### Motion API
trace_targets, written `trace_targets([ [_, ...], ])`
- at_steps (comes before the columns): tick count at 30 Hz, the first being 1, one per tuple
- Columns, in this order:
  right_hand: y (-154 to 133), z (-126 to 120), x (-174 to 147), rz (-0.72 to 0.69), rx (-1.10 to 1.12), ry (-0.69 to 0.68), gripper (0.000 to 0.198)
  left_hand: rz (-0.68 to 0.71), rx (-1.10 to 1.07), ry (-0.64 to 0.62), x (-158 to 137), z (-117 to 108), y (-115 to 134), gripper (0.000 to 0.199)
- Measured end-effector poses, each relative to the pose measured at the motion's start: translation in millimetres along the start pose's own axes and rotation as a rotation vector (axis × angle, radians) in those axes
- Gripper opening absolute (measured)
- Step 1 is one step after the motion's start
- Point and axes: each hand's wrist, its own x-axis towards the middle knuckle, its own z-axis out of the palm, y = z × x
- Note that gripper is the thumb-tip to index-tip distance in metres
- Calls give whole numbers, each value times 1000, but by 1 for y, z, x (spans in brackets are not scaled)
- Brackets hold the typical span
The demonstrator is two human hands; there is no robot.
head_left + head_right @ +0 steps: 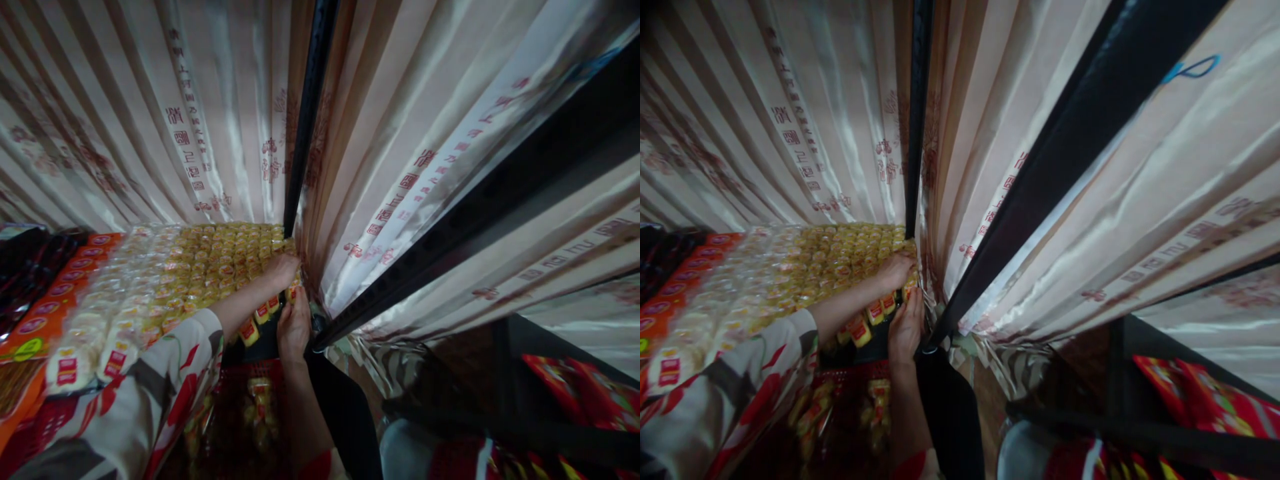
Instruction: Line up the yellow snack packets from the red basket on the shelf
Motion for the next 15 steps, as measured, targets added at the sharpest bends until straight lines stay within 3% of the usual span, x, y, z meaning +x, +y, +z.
trace_targets([
  [7, -1, -1, -4, -40, -64, -44, 49, -28, -49, 38, -8, -1, 0, 28],
  [10, -5, -3, -5, -18, -77, -31, 50, -51, -115, 143, -18, -5, -2, 28],
  [15, -6, -7, -6, -21, -89, -38, 52, -134, -328, 340, -75, -3, 8, 27],
])
